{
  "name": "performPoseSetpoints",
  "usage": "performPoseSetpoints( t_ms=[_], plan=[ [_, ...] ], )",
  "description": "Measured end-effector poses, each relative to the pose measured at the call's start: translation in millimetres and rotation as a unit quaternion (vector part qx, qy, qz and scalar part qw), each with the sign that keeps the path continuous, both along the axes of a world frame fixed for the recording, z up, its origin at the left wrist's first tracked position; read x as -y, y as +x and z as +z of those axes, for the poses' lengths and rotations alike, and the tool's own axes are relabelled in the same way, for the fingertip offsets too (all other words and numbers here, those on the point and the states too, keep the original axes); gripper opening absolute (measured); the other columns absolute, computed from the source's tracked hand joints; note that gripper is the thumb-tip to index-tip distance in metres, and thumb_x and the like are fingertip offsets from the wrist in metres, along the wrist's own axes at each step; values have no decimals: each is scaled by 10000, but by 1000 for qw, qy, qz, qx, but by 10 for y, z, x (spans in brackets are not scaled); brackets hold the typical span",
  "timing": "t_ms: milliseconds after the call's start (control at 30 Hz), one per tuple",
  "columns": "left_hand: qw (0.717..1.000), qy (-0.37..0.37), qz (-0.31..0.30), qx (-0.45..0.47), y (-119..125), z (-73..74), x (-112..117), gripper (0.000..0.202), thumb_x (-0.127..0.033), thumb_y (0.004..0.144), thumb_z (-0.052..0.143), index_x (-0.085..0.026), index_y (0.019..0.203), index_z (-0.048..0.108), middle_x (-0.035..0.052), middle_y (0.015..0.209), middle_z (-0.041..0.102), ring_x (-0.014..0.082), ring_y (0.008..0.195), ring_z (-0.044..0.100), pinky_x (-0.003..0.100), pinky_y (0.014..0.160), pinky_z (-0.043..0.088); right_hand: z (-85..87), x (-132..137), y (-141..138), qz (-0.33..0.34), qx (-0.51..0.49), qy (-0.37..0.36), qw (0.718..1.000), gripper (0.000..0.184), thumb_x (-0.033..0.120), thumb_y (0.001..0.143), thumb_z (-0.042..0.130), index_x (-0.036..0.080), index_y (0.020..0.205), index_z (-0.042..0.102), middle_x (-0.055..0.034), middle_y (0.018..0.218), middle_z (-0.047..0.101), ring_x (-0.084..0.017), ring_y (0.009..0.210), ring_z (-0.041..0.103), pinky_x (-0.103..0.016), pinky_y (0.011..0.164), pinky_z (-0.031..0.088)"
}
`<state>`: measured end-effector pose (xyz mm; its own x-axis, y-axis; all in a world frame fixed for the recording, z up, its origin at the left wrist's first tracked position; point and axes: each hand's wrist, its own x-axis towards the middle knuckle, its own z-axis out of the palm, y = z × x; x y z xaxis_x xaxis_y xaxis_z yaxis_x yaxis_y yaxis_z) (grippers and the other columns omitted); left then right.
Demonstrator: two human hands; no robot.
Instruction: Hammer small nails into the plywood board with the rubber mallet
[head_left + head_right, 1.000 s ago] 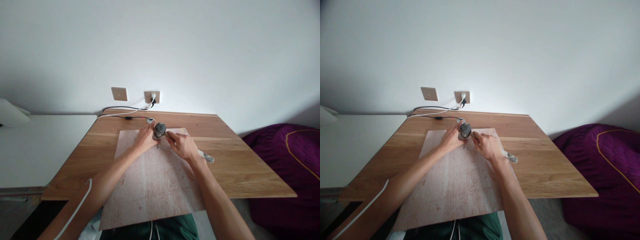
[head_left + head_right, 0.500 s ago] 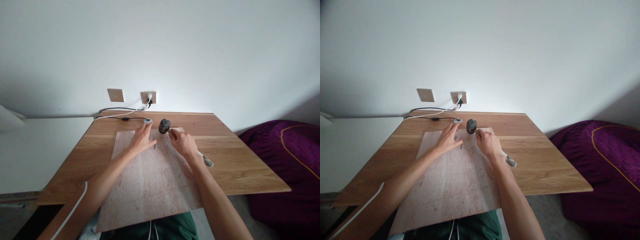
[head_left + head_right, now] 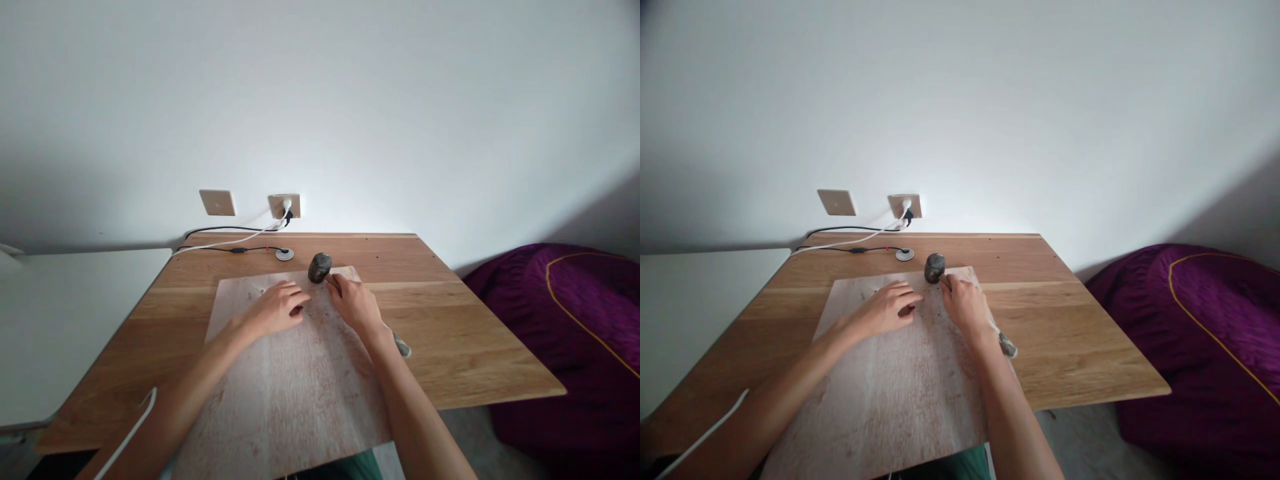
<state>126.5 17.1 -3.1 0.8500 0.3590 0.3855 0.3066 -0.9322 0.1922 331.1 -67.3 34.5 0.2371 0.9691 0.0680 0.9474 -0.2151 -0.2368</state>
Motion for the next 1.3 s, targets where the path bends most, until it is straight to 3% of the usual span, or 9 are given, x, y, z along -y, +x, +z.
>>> performPoseSetpoints(
  t_ms=[100,467,667,767,933,1100,1300],
  plan=[
    [1000,-10,-13,5,-13,-2,-36,140,-106,898,648,-192,899,758,42,814,688,204,828,624,335,803,518,-2,0,10,-1,1,0,1000,312,390,1085,432,243,1177,692,-108,1039,792,-245,870,747,-288,681,420],
    [999,4,-5,41,-10,6,13,95,-154,991,632,-183,978,722,49,889,723,212,885,650,337,843,502,-16,-25,8,11,-5,-3,1000,286,368,1087,445,244,1192,680,-85,1095,789,-227,938,757,-268,701,421],
    [987,-80,68,122,-36,54,-28,80,-144,948,667,-198,909,712,24,820,734,184,797,678,321,837,518,-14,27,267,-69,-39,22,997,332,362,1090,405,231,1244,669,-109,1058,799,-250,943,753,-266,679,384],
    [975,-134,104,142,-22,97,-98,87,-146,927,655,-205,883,701,16,821,739,169,776,688,290,796,530,-104,21,434,-72,-49,21,996,329,344,1091,385,196,1157,671,-122,1040,794,-250,953,742,-264,680,373],
    [973,-172,107,107,108,156,-230,71,-148,892,674,-203,861,708,8,812,757,164,769,707,261,757,526,-239,-47,571,-68,-41,11,997,334,320,1095,355,175,1113,656,-144,1044,786,-270,1000,729,-276,702,387],
    [973,-183,107,85,215,109,-320,61,-146,894,707,-196,861,719,6,791,756,161,750,714,243,728,500,-238,4,488,-72,-24,-4,997,323,323,1108,335,172,1165,614,-145,1017,786,-280,969,744,-291,704,411],
    [980,-162,79,81,164,35,-348,67,-145,907,698,-204,889,722,8,822,755,165,769,708,249,736,498,-206,115,263,-65,87,-21,994,348,385,1118,302,189,1218,571,-138,1016,779,-293,822,765,-313,629,413]
  ],
)
